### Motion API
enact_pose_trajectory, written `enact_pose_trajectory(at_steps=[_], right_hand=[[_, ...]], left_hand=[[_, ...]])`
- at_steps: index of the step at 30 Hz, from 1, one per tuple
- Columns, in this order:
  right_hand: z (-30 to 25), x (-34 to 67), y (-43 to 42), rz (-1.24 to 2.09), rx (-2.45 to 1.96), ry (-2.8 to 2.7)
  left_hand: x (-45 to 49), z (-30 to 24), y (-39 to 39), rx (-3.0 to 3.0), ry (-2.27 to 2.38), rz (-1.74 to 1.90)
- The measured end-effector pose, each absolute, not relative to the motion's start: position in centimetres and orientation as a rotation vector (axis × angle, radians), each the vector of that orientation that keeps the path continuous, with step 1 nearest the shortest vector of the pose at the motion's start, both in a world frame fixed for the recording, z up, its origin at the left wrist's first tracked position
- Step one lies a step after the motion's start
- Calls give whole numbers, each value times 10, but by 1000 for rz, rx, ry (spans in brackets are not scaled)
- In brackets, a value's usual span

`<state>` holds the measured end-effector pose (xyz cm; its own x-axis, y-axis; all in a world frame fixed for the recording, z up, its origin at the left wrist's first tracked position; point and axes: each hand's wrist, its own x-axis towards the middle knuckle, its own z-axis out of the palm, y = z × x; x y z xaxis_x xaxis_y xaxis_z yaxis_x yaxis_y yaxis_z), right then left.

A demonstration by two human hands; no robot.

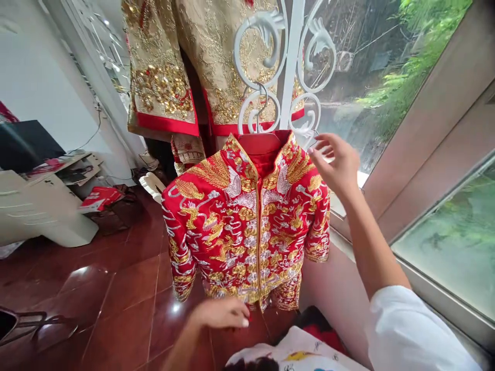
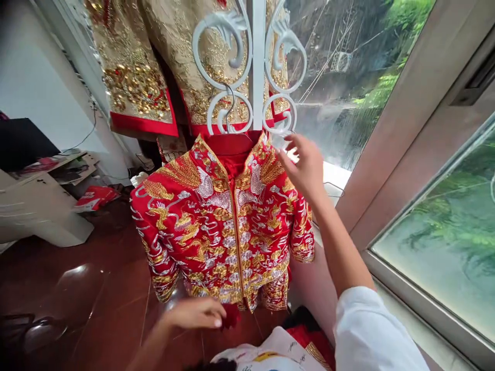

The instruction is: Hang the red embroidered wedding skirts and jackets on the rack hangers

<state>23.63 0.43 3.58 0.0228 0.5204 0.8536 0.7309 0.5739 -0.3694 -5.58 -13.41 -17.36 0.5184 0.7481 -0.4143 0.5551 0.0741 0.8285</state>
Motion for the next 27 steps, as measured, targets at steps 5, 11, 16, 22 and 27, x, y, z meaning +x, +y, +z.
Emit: enact_pose_trajectory(at_steps=[5,11,16,22,27], right_hand=[[24,265,50,-151,-1172,-2004],[24,250,44,-47,-1349,-1706],[47,277,9,-111,-1381,-1491],[-36,305,-77,-246,-1545,-1391],[-141,291,-108,82,-1886,-1520]], left_hand=[[-104,-21,-92,2257,1693,1437],[-104,21,-17,2221,2227,1224],[-70,50,-19,2305,2284,1348],[-55,-10,-73,2334,2203,1043],[-63,-127,-94,2065,2144,557]])
